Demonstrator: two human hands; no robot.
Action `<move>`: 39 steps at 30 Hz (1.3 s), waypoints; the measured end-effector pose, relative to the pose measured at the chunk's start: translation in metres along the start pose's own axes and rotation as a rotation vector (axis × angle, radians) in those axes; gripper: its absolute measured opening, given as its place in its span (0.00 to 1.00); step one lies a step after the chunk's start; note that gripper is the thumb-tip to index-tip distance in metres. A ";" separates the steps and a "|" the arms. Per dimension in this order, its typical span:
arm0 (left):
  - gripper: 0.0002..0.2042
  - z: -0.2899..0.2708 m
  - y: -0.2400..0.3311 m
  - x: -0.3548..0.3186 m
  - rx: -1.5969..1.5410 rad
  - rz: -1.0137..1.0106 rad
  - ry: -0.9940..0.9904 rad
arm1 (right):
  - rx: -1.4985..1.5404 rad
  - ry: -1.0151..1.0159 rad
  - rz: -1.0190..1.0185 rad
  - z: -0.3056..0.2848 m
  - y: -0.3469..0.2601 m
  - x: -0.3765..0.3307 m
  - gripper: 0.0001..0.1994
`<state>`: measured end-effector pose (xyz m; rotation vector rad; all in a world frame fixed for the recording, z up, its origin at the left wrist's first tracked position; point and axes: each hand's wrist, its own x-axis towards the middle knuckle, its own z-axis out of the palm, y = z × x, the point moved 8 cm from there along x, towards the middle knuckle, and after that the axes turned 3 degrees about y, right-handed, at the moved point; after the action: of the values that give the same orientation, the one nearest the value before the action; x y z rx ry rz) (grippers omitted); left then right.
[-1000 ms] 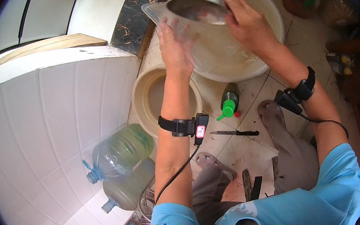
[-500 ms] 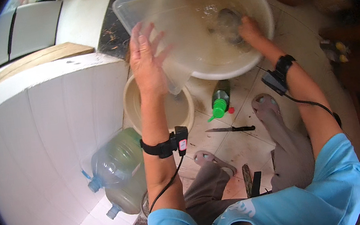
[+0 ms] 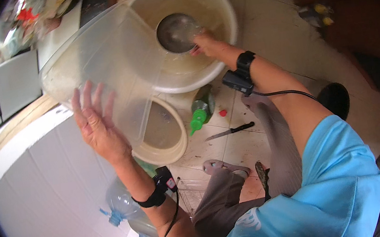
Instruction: The person washes a plastic lid and a metal bowl in a basin of water, then scrubs a knife and a metal dish rack with a steel wool pad. The person rinses the items and places them in a drying rack.
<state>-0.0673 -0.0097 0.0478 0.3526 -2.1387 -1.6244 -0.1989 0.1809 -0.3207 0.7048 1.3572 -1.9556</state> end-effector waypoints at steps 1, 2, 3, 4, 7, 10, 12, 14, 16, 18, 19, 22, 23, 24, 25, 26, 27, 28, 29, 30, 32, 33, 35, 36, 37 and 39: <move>0.24 -0.002 0.002 0.000 -0.007 -0.006 0.013 | -0.013 0.034 -0.079 -0.001 -0.010 0.004 0.23; 0.24 -0.003 0.002 -0.001 -0.056 -0.016 0.018 | -0.101 0.097 -0.131 -0.006 -0.021 0.008 0.24; 0.24 -0.003 0.003 -0.001 -0.069 -0.009 0.019 | -0.175 0.122 -0.234 -0.009 -0.038 0.012 0.25; 0.25 -0.004 0.003 -0.002 -0.051 -0.019 0.038 | -0.443 0.201 -0.365 -0.017 -0.058 0.013 0.25; 0.25 -0.004 0.001 -0.003 -0.042 -0.010 0.035 | -1.059 0.442 -0.995 -0.021 -0.114 -0.020 0.25; 0.25 -0.001 -0.001 -0.004 -0.025 0.007 0.021 | -1.413 0.500 -1.017 -0.017 -0.124 -0.032 0.22; 0.24 -0.002 -0.004 -0.005 -0.022 0.005 0.026 | -1.501 0.477 -0.853 -0.014 -0.119 -0.035 0.19; 0.24 -0.002 -0.007 -0.006 -0.025 -0.010 0.027 | -1.510 0.445 -0.668 -0.007 -0.109 -0.038 0.16; 0.24 -0.003 -0.007 -0.007 -0.006 -0.016 0.031 | -1.159 0.187 -0.189 -0.002 -0.077 -0.027 0.13; 0.26 -0.003 -0.005 -0.008 0.033 -0.018 0.029 | -0.990 0.054 0.003 0.009 -0.057 -0.031 0.14; 0.25 -0.003 -0.003 -0.008 0.040 -0.015 0.031 | -1.014 0.054 -0.082 0.016 -0.060 -0.034 0.15; 0.25 -0.005 0.007 -0.014 0.066 0.003 0.036 | -1.362 0.183 -0.774 0.041 -0.095 -0.058 0.24; 0.25 -0.004 0.011 -0.016 0.074 0.014 0.032 | -1.534 0.225 -1.017 0.051 -0.100 -0.071 0.28; 0.24 -0.005 0.015 -0.018 0.078 0.029 0.031 | -1.539 0.301 -1.276 0.056 -0.108 -0.088 0.29; 0.24 -0.005 0.020 -0.020 0.086 0.044 0.032 | -1.573 0.350 -1.462 0.059 -0.112 -0.100 0.30; 0.24 -0.005 0.024 -0.022 0.090 0.062 0.035 | -1.594 0.412 -1.632 0.060 -0.116 -0.113 0.31; 0.23 -0.005 0.028 -0.025 0.098 0.072 0.038 | -1.538 0.397 -1.732 0.058 -0.122 -0.122 0.32; 0.23 -0.007 0.032 -0.027 0.093 0.068 0.047 | -1.477 0.390 -1.814 0.055 -0.129 -0.131 0.32; 0.23 -0.009 0.036 -0.030 0.089 0.059 0.058 | -1.413 0.383 -1.897 0.052 -0.136 -0.142 0.32; 0.23 -0.010 0.041 -0.032 0.079 0.063 0.066 | -1.400 0.396 -1.900 0.048 -0.144 -0.149 0.32; 0.23 -0.012 0.047 -0.037 0.040 0.037 0.110 | -1.395 0.416 -1.906 0.040 -0.156 -0.165 0.33; 0.23 -0.010 0.051 -0.039 0.013 0.039 0.121 | -1.352 0.439 -1.887 0.034 -0.164 -0.174 0.32; 0.23 -0.005 0.059 -0.040 0.044 0.053 0.138 | -1.289 0.486 -1.849 0.025 -0.179 -0.190 0.32; 0.23 -0.003 0.061 -0.040 0.060 0.032 0.159 | -1.344 0.478 -1.766 0.024 -0.183 -0.192 0.32; 0.22 0.001 0.067 -0.041 0.071 0.073 0.158 | -1.391 0.486 -1.682 0.021 -0.186 -0.194 0.33; 0.21 0.007 0.073 -0.044 0.088 0.079 0.179 | -1.374 0.500 -1.578 0.012 -0.193 -0.202 0.34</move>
<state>-0.0284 0.0366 0.1077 0.4183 -2.0661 -1.4032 -0.2158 0.2601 -0.0532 -0.9116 3.5005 -0.8417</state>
